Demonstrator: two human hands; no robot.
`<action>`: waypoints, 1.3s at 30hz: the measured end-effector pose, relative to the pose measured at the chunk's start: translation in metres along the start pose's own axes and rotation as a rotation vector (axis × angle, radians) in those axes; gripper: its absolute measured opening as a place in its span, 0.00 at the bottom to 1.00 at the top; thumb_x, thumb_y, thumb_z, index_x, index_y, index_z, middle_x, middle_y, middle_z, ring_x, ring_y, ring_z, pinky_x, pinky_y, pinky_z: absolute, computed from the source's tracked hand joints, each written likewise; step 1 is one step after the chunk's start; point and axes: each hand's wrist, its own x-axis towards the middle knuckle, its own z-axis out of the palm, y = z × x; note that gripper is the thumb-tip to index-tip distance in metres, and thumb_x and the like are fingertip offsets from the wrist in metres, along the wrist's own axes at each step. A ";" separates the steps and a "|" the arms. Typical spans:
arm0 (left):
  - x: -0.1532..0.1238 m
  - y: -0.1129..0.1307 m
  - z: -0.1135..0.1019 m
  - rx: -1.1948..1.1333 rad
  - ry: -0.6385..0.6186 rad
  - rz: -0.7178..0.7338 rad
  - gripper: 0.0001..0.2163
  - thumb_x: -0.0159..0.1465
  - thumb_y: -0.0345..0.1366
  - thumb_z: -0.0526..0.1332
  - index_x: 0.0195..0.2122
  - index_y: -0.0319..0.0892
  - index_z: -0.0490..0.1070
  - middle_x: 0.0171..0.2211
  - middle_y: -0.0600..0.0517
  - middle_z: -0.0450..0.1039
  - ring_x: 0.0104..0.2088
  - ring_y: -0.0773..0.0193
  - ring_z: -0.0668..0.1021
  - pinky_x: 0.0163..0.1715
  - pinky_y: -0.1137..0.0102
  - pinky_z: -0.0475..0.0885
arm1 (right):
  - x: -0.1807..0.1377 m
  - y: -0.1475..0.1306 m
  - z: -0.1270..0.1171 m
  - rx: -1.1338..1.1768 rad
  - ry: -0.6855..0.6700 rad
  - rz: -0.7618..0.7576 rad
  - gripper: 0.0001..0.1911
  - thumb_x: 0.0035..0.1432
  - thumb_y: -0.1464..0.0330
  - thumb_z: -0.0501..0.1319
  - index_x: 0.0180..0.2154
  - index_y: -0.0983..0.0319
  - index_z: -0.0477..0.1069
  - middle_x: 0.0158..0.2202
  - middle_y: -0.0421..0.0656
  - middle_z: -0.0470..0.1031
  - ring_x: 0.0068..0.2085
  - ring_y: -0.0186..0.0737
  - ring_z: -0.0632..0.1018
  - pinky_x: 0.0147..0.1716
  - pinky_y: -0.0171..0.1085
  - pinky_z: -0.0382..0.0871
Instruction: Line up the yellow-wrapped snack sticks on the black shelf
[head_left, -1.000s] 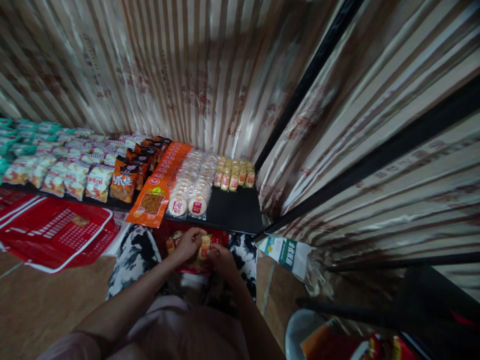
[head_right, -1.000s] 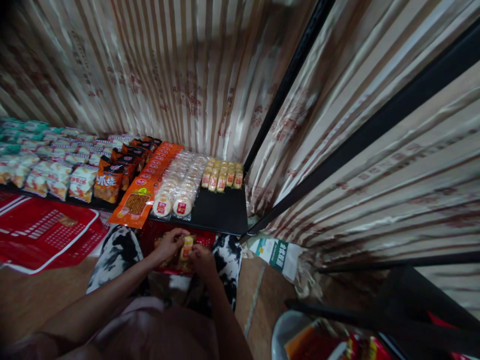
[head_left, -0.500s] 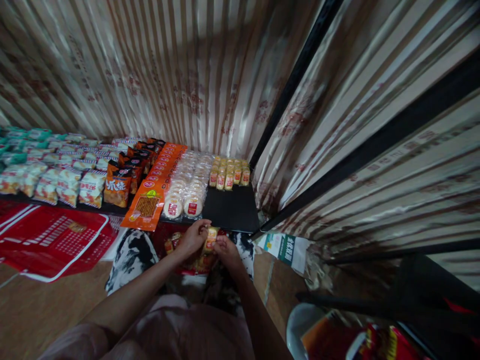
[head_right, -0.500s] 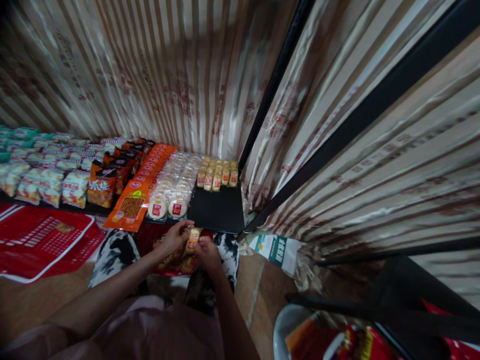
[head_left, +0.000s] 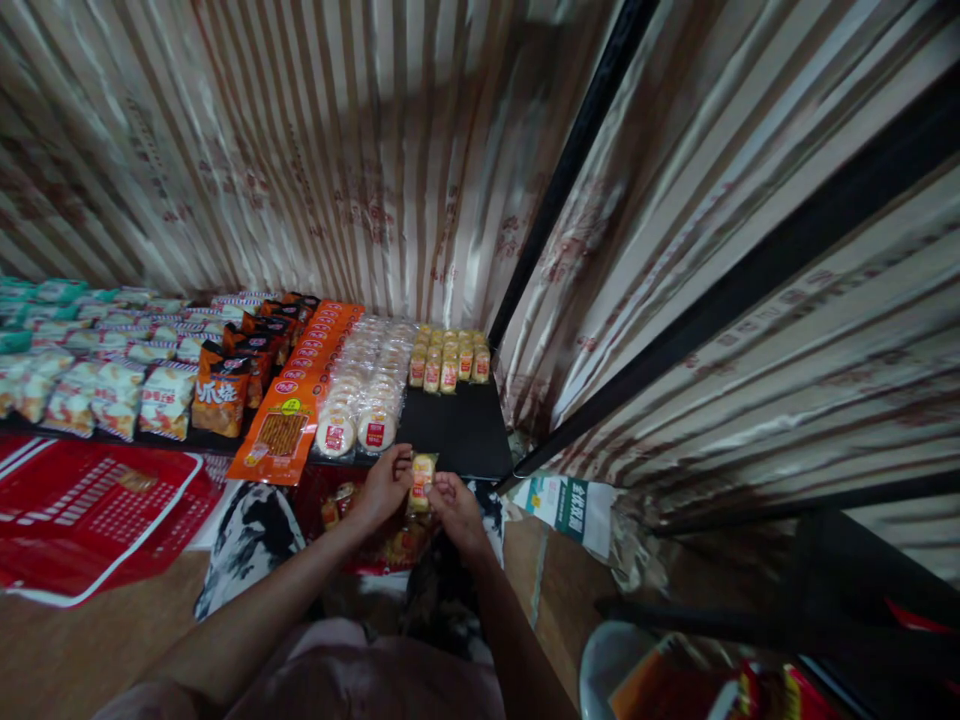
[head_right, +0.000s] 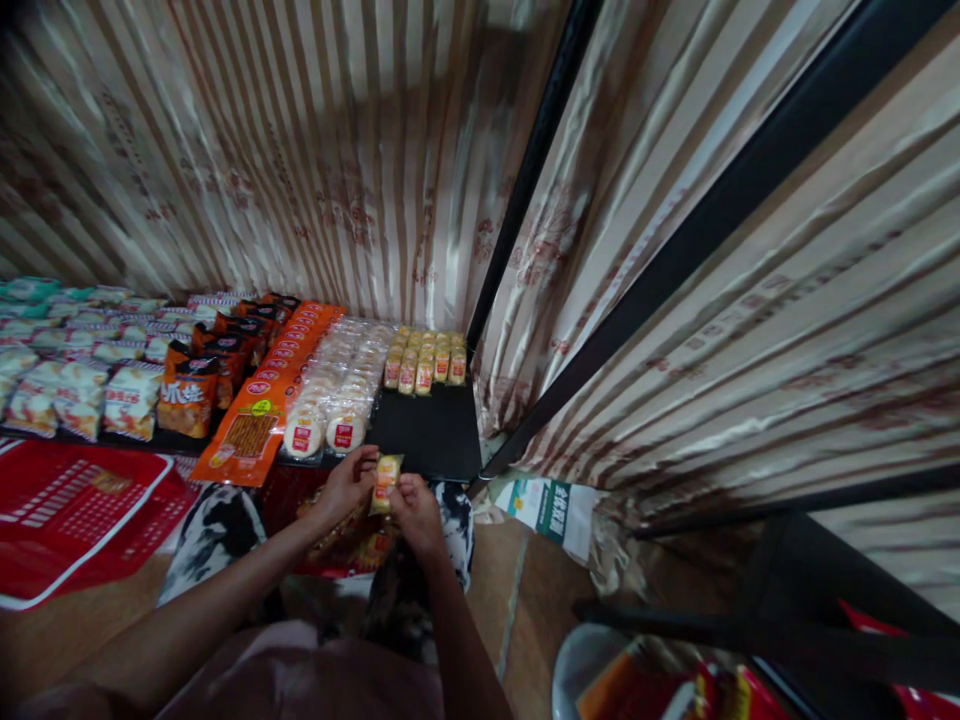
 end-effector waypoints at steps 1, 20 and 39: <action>0.001 0.000 0.002 -0.027 0.008 0.005 0.18 0.52 0.24 0.55 0.45 0.37 0.65 0.43 0.46 0.70 0.38 0.67 0.75 0.40 0.72 0.72 | 0.002 -0.002 -0.001 -0.001 0.017 -0.017 0.16 0.44 0.58 0.62 0.33 0.61 0.65 0.27 0.40 0.73 0.26 0.34 0.73 0.25 0.32 0.66; 0.024 0.024 0.041 0.222 -0.049 0.104 0.15 0.55 0.22 0.52 0.43 0.37 0.67 0.41 0.47 0.71 0.38 0.66 0.74 0.44 0.68 0.70 | 0.048 -0.016 -0.033 -0.281 0.288 -0.266 0.16 0.51 0.61 0.56 0.40 0.62 0.70 0.32 0.42 0.74 0.26 0.35 0.74 0.31 0.35 0.69; 0.049 0.034 0.065 0.235 -0.061 0.070 0.13 0.57 0.27 0.51 0.42 0.40 0.69 0.42 0.49 0.71 0.43 0.64 0.73 0.48 0.70 0.66 | 0.062 -0.012 -0.027 -0.785 0.544 -0.383 0.23 0.52 0.68 0.54 0.51 0.65 0.64 0.41 0.50 0.65 0.37 0.44 0.72 0.37 0.40 0.69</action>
